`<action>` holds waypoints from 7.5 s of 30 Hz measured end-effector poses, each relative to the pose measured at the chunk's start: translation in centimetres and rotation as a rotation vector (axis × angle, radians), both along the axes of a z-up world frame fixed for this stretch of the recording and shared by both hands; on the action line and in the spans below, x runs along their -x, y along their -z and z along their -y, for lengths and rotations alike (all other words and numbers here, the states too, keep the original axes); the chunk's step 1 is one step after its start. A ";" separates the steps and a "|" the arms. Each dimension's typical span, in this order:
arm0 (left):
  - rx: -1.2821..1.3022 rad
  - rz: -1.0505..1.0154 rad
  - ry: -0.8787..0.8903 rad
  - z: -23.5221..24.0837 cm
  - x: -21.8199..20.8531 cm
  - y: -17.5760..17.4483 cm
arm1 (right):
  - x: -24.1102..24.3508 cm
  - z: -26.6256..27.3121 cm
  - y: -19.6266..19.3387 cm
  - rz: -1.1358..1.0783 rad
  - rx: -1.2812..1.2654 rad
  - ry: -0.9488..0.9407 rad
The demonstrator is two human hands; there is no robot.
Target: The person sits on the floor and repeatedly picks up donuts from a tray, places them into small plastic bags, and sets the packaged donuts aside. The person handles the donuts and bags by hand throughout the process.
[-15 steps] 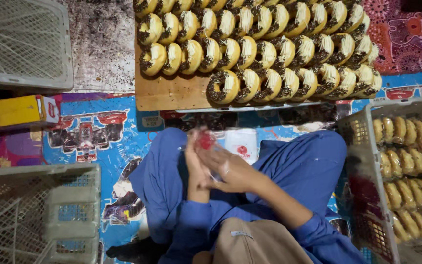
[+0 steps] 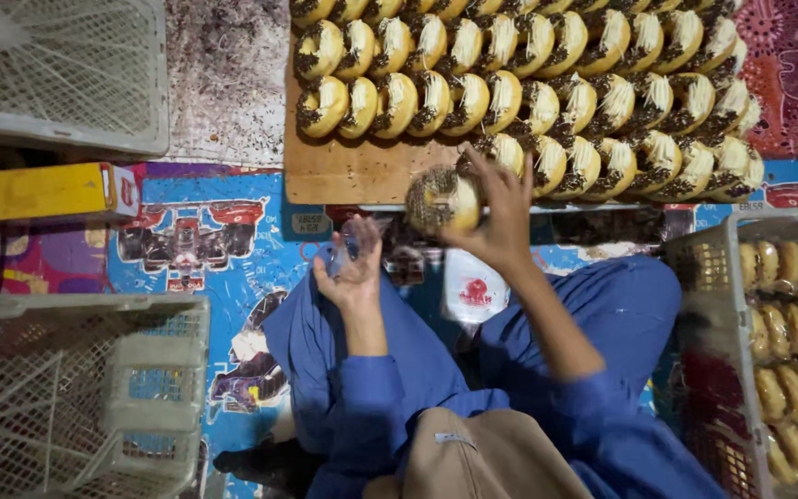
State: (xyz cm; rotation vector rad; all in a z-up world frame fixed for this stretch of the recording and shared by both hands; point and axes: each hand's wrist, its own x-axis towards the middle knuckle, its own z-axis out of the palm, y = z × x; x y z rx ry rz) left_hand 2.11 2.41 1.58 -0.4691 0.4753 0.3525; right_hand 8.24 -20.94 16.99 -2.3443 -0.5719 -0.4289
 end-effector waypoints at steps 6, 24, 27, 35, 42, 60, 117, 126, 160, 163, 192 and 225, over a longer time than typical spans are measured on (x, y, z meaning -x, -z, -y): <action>-0.091 0.253 0.068 6.6 0.9 -4.1 | 11.2 -1.0 -2.9 -0.029 -0.017 0.132; -0.713 0.421 0.017 11.7 4.0 -9.6 | 13.6 2.6 3.1 -0.154 -0.656 -0.118; -0.781 0.277 0.069 11.0 4.4 -11.1 | 14.3 2.9 2.6 -0.154 -0.796 -0.108; -0.991 0.307 0.004 12.5 6.4 -15.9 | 13.9 3.1 0.0 0.144 -0.428 -0.078; -1.038 0.201 0.017 12.3 6.6 -17.0 | 14.5 3.3 -0.7 0.070 -0.518 -0.096; -0.735 0.467 0.267 14.6 7.6 -16.5 | 11.3 2.5 -4.0 0.244 -0.402 -0.284; -1.799 -0.235 0.479 7.0 9.4 -14.7 | 6.2 15.6 0.8 -0.676 0.500 0.561; -2.279 0.053 0.014 13.4 13.2 -16.2 | 12.8 1.6 -2.6 -0.231 -0.230 -0.047; -2.432 -0.960 0.513 -0.1 12.9 -3.2 | 14.4 -5.4 24.6 -0.955 -0.671 0.110; -2.242 -0.817 0.535 -1.0 10.2 -1.3 | 9.3 0.4 26.5 -0.814 -0.251 0.116; -2.583 0.488 0.431 22.0 6.4 -7.1 | 8.5 11.5 11.3 -0.071 0.550 0.079; -0.437 -0.029 0.144 9.0 0.5 -0.3 | 10.0 2.4 -2.5 0.016 -0.029 0.125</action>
